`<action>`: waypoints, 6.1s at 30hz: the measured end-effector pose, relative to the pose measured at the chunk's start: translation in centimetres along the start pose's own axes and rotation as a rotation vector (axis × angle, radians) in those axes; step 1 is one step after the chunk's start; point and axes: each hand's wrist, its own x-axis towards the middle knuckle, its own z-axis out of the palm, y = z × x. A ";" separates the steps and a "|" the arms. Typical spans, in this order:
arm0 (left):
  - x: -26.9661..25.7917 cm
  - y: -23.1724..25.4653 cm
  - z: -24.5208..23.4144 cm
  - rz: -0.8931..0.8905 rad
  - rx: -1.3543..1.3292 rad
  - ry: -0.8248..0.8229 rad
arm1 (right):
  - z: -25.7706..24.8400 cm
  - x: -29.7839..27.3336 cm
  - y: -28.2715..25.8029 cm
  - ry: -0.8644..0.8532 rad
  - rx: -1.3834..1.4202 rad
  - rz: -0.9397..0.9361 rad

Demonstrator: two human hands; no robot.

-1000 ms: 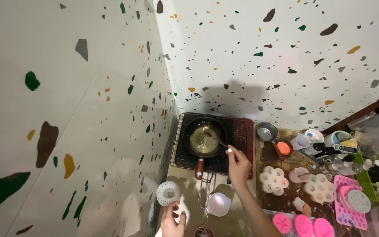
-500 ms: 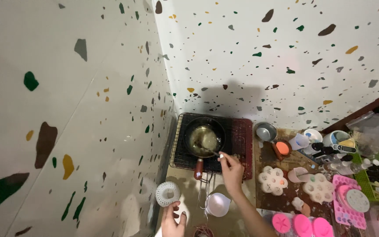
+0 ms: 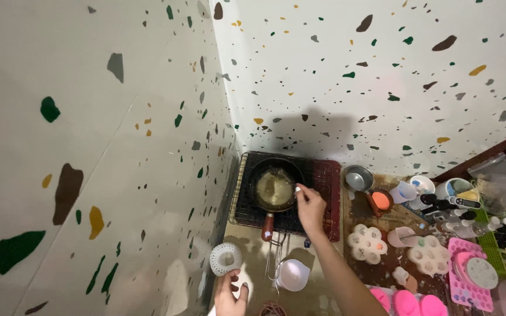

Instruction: Preparing candle wicks and assembling materials for candle making.

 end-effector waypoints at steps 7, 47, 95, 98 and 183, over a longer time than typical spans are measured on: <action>-0.1 0.4 0.1 -0.025 -0.002 -0.002 | -0.1 -0.8 -1.3 -0.057 -0.046 -0.087; -10.2 -0.1 -2.6 0.028 0.013 -0.069 | -11.8 -14.5 -6.0 0.122 -0.082 -0.355; -11.3 -26.1 -6.1 -0.272 0.254 0.082 | -2.5 -23.8 6.3 -0.168 -0.697 0.414; -11.9 -26.4 -5.9 -0.270 0.261 0.109 | -4.1 -23.4 6.9 -0.180 -0.715 0.395; -5.3 -8.8 8.1 0.074 0.209 -0.396 | -8.2 -29.5 12.7 -0.910 -0.044 0.310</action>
